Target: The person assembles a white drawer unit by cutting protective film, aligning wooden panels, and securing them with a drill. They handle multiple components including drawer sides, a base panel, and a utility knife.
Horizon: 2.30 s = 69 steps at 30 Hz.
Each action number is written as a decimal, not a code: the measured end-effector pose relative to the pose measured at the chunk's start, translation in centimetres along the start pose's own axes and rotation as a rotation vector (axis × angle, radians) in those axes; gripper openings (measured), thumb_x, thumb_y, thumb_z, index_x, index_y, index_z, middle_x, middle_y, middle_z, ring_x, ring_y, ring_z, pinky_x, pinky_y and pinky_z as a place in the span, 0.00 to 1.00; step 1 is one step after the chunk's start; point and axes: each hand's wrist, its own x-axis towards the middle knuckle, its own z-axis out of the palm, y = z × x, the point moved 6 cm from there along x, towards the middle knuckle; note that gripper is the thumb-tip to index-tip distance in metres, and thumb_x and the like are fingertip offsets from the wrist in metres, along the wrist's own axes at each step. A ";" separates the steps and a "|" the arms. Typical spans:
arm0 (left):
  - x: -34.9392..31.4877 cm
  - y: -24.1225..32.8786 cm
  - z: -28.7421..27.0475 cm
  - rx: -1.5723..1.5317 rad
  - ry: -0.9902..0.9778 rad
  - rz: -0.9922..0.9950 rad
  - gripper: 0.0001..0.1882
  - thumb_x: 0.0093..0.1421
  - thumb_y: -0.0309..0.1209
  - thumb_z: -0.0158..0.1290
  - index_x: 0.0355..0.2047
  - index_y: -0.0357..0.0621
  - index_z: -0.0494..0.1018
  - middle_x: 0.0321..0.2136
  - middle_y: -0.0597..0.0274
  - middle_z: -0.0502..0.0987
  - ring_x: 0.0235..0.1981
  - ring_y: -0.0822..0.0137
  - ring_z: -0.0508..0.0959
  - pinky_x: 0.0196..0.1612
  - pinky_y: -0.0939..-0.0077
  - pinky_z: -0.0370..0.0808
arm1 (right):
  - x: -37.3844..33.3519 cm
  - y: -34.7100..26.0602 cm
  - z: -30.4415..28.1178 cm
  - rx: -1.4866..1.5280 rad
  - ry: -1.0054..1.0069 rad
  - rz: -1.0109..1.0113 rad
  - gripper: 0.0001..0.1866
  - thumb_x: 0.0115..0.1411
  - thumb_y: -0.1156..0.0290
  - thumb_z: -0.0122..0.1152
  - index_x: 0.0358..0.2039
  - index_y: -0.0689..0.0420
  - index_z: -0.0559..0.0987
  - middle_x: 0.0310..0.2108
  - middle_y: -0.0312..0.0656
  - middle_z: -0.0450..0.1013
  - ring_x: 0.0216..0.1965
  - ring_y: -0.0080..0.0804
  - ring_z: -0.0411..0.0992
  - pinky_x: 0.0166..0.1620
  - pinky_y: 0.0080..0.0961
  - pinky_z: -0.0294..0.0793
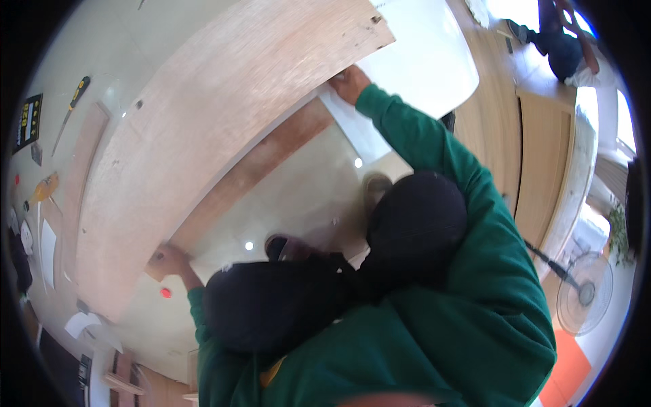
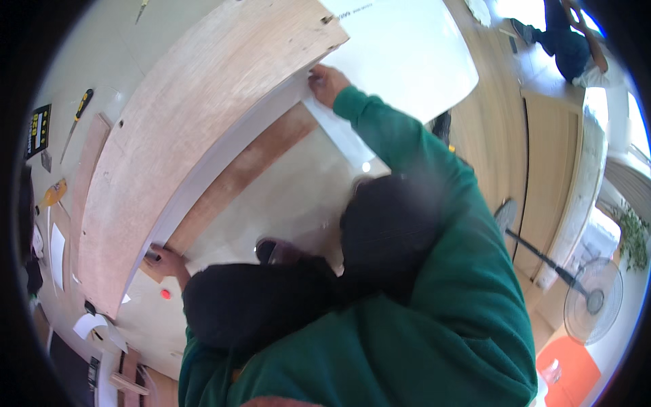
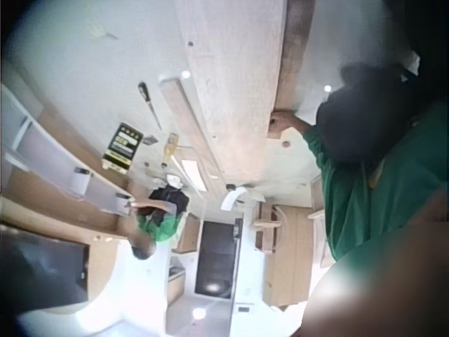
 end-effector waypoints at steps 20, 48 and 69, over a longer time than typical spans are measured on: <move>-0.2 -6.7 -1.3 -0.050 -0.067 -0.412 0.33 0.56 0.44 0.57 0.59 0.40 0.68 0.59 0.46 0.68 0.62 0.42 0.63 0.64 0.54 0.59 | 0.7 4.9 3.1 0.091 -0.155 -0.167 0.28 0.56 0.76 0.62 0.58 0.64 0.68 0.53 0.53 0.70 0.54 0.43 0.69 0.56 0.37 0.69; -0.9 -4.3 -2.2 -0.020 0.020 -0.397 0.34 0.55 0.47 0.60 0.59 0.46 0.69 0.56 0.46 0.71 0.67 0.45 0.56 0.66 0.49 0.48 | 1.8 5.0 2.0 0.228 -0.099 -0.157 0.19 0.62 0.73 0.60 0.53 0.65 0.74 0.50 0.46 0.74 0.51 0.32 0.72 0.55 0.26 0.68; -1.8 -4.0 -3.9 -0.158 0.101 -0.371 0.34 0.52 0.40 0.64 0.57 0.42 0.69 0.62 0.53 0.65 0.67 0.46 0.54 0.67 0.50 0.46 | 2.3 2.3 1.0 -0.085 -0.345 0.153 0.30 0.58 0.71 0.61 0.61 0.61 0.66 0.62 0.47 0.64 0.52 0.36 0.70 0.47 0.28 0.73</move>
